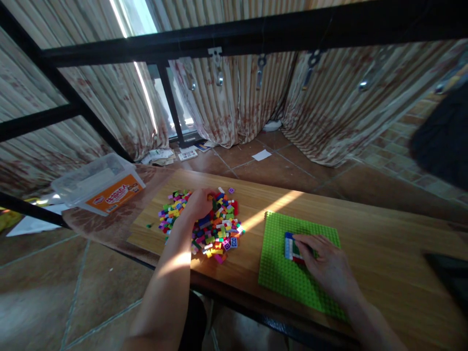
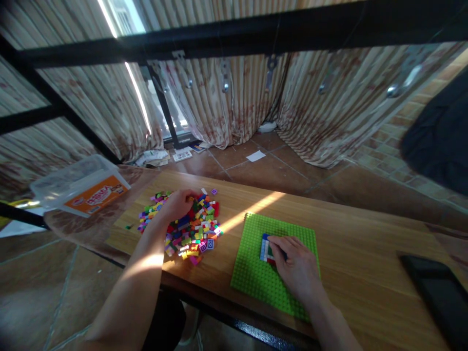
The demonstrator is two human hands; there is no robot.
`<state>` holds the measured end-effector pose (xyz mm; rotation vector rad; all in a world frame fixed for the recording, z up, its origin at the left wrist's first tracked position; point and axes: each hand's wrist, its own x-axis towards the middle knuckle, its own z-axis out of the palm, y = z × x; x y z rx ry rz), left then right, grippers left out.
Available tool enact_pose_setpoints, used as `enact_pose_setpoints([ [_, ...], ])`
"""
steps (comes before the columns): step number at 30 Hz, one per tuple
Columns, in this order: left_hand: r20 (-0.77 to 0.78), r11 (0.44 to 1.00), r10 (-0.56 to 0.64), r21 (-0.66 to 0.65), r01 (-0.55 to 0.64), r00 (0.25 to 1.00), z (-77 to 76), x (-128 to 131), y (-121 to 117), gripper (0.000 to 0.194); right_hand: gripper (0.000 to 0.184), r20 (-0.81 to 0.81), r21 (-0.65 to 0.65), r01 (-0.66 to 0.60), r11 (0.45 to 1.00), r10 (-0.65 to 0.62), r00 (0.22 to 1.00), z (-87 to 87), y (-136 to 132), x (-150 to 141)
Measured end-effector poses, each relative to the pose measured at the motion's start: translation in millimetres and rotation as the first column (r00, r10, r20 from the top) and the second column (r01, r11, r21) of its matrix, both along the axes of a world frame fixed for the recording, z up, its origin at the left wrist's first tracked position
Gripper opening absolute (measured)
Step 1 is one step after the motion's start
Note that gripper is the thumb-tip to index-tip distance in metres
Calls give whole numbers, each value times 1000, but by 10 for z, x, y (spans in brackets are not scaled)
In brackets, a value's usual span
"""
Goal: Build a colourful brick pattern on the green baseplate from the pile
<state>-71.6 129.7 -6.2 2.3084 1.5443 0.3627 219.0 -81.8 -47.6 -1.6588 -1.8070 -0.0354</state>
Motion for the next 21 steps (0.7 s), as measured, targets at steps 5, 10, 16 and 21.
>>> enact_pose_setpoints([
  [5,37,1000,-2,-28,3,999,73,-74,-105,31,21,0,-16,13,1000,-13,1000,-6,-4,-12],
  [10,365,989,35,-148,21,930,145,-74,-157,27,21,-11,-14,25,1000,-25,1000,0,0,-26],
  [16,723,905,87,-344,248,685,165,284,-476,33,20,-134,8,93,996,-91,987,129,13,-142],
  [21,816,837,11,-324,442,578,37,792,-905,18,23,-437,-72,171,983,-185,880,236,15,-273],
])
